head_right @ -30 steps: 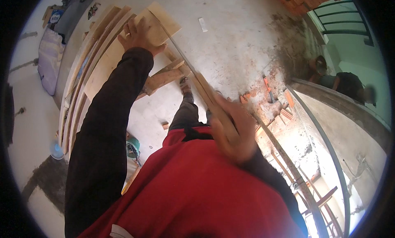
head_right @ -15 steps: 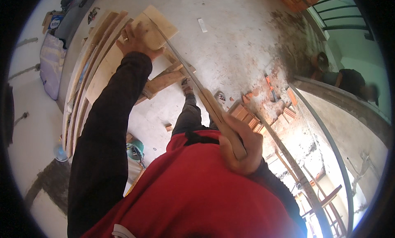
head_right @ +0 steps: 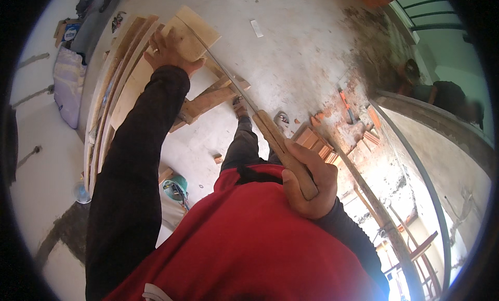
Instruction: The person saws a wooden board with a handsaw while holding it steady with one hand on a support.
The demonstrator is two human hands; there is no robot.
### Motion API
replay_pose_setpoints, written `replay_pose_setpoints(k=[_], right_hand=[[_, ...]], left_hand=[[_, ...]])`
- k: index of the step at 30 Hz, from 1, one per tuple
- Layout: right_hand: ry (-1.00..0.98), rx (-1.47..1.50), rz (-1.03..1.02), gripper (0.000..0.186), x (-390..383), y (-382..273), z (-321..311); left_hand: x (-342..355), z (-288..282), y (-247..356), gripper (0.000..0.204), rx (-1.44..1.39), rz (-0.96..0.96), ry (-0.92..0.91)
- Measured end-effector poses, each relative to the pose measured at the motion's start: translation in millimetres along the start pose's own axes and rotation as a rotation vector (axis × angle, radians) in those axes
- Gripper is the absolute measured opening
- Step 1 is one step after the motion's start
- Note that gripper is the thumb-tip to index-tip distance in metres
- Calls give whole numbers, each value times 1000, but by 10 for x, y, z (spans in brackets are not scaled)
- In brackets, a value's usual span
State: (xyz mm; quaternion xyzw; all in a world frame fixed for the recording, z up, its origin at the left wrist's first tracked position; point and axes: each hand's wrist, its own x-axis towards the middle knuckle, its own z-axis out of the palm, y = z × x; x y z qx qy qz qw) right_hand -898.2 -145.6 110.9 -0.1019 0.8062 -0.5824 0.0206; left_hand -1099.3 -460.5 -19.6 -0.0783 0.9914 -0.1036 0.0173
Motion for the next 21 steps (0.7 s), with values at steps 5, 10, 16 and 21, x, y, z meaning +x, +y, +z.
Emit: replay_pose_setpoints(k=[5, 10, 16, 21], right_hand=[[55, -17, -104, 45, 1076, 546, 770], [-56, 94, 161, 46, 625, 212, 482], [-28, 23, 15, 44, 184, 54, 101], [37, 53, 43, 38, 1262, 514, 833]], left_hand=[[74, -86, 93, 120, 11, -5, -34], [24, 69, -51, 120, 10, -8, -8], [47, -18, -22, 121, 29, -11, -19], [97, 44, 49, 121, 36, 26, 29]])
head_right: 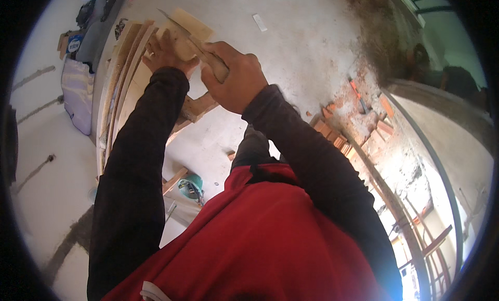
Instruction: The person saws a wooden board with a handsaw while holding it steady with one hand on a support.
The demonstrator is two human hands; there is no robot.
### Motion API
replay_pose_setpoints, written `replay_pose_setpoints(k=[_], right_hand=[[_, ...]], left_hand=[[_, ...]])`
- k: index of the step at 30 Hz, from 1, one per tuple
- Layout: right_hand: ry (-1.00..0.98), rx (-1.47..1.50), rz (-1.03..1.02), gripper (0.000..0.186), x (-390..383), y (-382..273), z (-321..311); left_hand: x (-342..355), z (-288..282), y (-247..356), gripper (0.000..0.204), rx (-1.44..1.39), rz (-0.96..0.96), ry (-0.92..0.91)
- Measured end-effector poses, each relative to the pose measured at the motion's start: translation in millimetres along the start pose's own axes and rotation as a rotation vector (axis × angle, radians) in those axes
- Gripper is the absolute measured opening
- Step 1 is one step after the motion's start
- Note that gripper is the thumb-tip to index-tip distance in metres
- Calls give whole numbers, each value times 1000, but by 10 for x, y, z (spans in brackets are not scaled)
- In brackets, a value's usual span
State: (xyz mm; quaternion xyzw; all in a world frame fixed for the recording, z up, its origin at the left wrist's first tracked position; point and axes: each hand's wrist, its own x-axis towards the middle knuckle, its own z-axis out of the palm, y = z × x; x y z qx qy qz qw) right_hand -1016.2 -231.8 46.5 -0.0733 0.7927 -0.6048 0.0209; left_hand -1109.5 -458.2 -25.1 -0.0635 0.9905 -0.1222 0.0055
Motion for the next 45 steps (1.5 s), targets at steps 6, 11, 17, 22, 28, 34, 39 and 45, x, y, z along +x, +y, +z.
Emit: replay_pose_setpoints(k=[6, 11, 17, 22, 28, 34, 39, 45], right_hand=[[-81, -24, 29, 42, -1138, -519, -816], [-42, -33, -40, 42, -692, -263, -463], [-82, 89, 97, 43, -277, -163, -117], [-102, -49, 48, 44, -1152, -668, -876], [-17, -22, -10, 44, -77, -70, -37], [-111, 3, 32, 45, -859, -431, -686], [-84, -76, 5, 46, -999, -554, -696], [52, -103, -177, 38, -156, -118, -28]], left_hand=[[-79, -28, -144, 121, -52, 4, -25], [-48, -29, -69, 122, -12, -16, -47], [-49, -34, -54, 122, -40, 12, -22], [-56, -35, -101, 121, -43, -12, -46], [-1, -44, 54, 123, -110, 38, -13], [-116, -9, -141, 123, -71, -23, -38], [-75, -27, -98, 118, -18, -37, -17], [-29, -150, 7, 117, -76, 2, -13]])
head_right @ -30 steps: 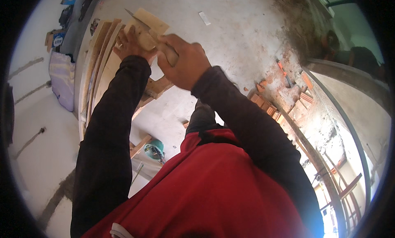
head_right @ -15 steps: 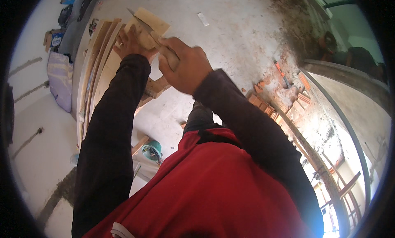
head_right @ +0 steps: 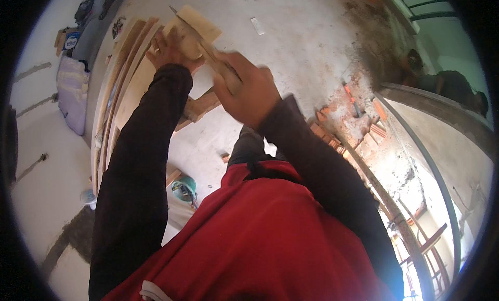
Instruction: The person saws a wooden board with a handsaw while holding it steady with one hand on a support.
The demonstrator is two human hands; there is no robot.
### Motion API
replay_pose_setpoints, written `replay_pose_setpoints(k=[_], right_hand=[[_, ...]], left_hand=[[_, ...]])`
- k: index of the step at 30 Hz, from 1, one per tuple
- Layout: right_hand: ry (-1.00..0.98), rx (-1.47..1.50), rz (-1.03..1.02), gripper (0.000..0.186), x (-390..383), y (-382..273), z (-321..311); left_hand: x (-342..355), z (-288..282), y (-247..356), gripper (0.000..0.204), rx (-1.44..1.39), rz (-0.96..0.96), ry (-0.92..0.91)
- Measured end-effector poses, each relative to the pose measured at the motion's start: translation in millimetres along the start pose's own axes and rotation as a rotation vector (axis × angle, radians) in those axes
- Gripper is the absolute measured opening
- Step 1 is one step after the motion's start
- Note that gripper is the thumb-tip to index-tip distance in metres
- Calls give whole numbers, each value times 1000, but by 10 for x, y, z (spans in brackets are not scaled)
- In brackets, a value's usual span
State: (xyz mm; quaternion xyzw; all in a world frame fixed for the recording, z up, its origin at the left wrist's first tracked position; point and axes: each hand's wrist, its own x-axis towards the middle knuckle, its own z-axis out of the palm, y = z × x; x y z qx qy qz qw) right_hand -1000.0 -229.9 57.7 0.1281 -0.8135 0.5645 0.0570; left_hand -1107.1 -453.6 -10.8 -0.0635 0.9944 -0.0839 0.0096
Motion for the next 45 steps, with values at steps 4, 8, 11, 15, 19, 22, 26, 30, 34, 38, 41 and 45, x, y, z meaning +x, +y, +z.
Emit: replay_pose_setpoints(k=[4, 8, 11, 15, 19, 22, 26, 30, 34, 38, 41, 45], right_hand=[[-143, 111, 240, 40, -752, -464, -842], [-112, 96, 210, 41, -789, -641, -912], [-69, 76, 124, 41, -175, -18, -184], [-80, 128, 257, 41, -45, -149, -121], [-150, 48, 153, 43, -879, -604, -909], [-142, 86, 164, 43, -845, -626, -910], [-73, 11, 124, 40, -5, 3, -65], [-203, 132, 333, 39, -170, -268, -247], [-192, -27, 234, 41, -997, -673, -1104], [-117, 101, 292, 36, -636, -494, -825], [-44, 24, 119, 36, 124, 24, -72], [-81, -19, 122, 38, -252, -243, -302]], left_hand=[[-91, 138, -152, 116, 23, -17, 40], [-48, 70, -113, 116, 20, -28, 2], [3, 20, -14, 116, -19, -10, 18], [-35, 45, -45, 116, 29, -27, 3], [-79, 84, -151, 117, 45, -48, -14], [-51, 26, -76, 119, 78, -62, -46], [54, 19, 61, 123, 12, -44, -48], [-16, 67, -84, 123, 22, -40, -28], [-51, 45, -131, 121, 18, -54, -19], [-28, 42, -108, 117, 41, -66, -17], [20, 1, 4, 122, -11, -25, -21], [-2, 110, -109, 124, 18, -41, -28]])
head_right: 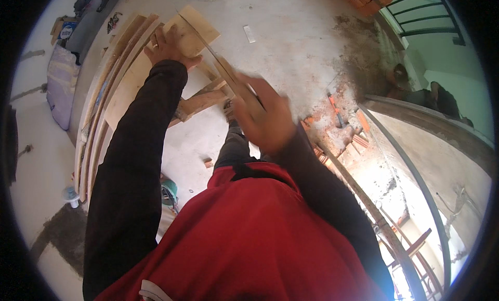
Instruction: The person saws a wooden board with a handsaw while holding it steady with one hand on a support.
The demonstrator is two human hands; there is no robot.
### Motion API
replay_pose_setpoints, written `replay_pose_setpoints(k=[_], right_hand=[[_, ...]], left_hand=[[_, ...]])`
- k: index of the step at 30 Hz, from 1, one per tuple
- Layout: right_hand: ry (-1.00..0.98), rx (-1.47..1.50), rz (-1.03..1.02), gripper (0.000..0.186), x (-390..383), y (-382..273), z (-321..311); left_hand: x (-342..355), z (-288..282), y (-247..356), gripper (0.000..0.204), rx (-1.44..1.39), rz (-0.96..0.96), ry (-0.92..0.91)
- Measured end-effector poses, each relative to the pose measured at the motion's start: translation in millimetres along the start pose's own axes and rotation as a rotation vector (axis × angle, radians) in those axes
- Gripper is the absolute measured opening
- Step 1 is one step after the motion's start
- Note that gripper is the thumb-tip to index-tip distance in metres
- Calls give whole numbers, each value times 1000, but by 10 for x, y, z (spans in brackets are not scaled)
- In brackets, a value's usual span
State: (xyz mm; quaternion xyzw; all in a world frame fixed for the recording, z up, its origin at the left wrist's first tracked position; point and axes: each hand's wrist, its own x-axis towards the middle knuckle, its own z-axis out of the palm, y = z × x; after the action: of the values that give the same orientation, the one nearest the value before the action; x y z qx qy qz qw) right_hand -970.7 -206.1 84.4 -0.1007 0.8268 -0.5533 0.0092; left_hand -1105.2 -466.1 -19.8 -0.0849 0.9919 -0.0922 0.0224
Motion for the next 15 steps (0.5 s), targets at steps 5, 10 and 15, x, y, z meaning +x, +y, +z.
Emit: replay_pose_setpoints(k=[5, 10, 15], right_hand=[[-69, 23, 118, 41, -814, -414, -700], [37, -21, -48, 38, 288, 268, 233], [-22, 70, 94, 36, -26, -23, -11]], left_hand=[[-22, -55, 3, 123, -24, -8, -4], [40, -137, 157, 120, 21, -22, 10], [-53, -53, 17, 121, -51, 30, 61]])
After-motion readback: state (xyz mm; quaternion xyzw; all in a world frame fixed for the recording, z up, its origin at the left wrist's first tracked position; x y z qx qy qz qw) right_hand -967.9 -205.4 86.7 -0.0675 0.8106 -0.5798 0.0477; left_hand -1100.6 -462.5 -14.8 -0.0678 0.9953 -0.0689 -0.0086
